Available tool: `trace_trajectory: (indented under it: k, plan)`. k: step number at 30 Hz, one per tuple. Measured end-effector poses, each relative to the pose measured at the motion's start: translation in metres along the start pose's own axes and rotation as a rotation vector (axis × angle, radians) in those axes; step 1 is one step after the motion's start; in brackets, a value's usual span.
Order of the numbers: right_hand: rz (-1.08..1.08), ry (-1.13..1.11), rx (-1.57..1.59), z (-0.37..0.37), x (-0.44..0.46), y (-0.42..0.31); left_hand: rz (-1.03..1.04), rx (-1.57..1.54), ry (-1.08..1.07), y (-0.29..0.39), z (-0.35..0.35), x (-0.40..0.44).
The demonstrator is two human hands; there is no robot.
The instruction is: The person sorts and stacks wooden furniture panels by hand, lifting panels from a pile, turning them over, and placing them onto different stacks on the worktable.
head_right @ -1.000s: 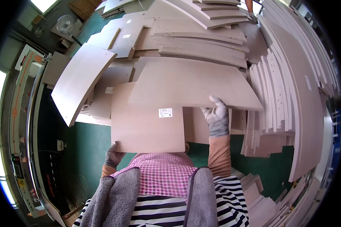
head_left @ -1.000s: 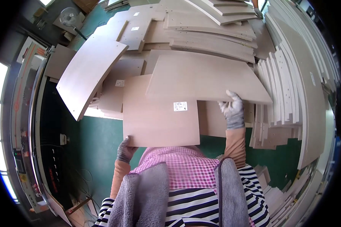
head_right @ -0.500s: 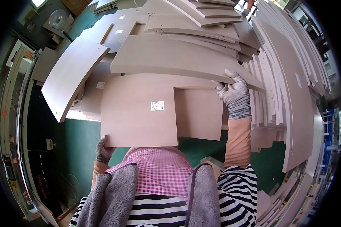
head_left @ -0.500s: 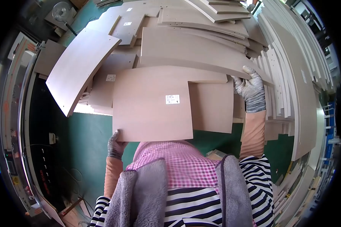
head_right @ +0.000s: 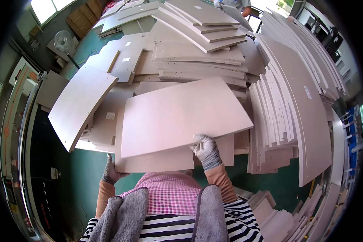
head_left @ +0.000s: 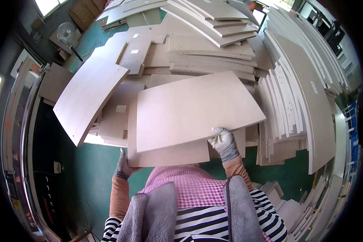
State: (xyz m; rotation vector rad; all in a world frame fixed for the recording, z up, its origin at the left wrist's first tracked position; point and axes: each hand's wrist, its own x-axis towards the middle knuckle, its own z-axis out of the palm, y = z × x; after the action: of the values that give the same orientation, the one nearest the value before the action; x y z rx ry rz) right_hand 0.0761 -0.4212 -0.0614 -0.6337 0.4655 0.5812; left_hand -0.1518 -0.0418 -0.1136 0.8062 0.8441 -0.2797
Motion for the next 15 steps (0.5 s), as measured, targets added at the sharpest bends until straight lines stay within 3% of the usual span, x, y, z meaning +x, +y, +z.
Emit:
trace_trajectory:
  k: [6, 8, 10, 12, 15]
  plan:
    - [0.052, 0.026, -0.006, -0.028, -0.029, 0.046, -0.006, 0.04, 0.063, 0.012, -0.006, 0.003]
    - [0.147, -0.046, -0.025, -0.038, -0.037, 0.055, 0.012, -0.042, -0.09, 0.007, -0.017, 0.012]
    - [0.187, -0.13, 0.159, -0.035, -0.044, 0.069, 0.087, -0.02, -0.068, 0.005, -0.008, 0.011]
    - [0.207, -0.169, 0.166, -0.041, -0.043, 0.076, 0.187, 0.055, -0.058, 0.007, 0.005, 0.009]
    - [0.268, -0.183, 0.15, -0.038, -0.048, 0.077, 0.167, 0.033, -0.101, 0.007, 0.009, 0.004]
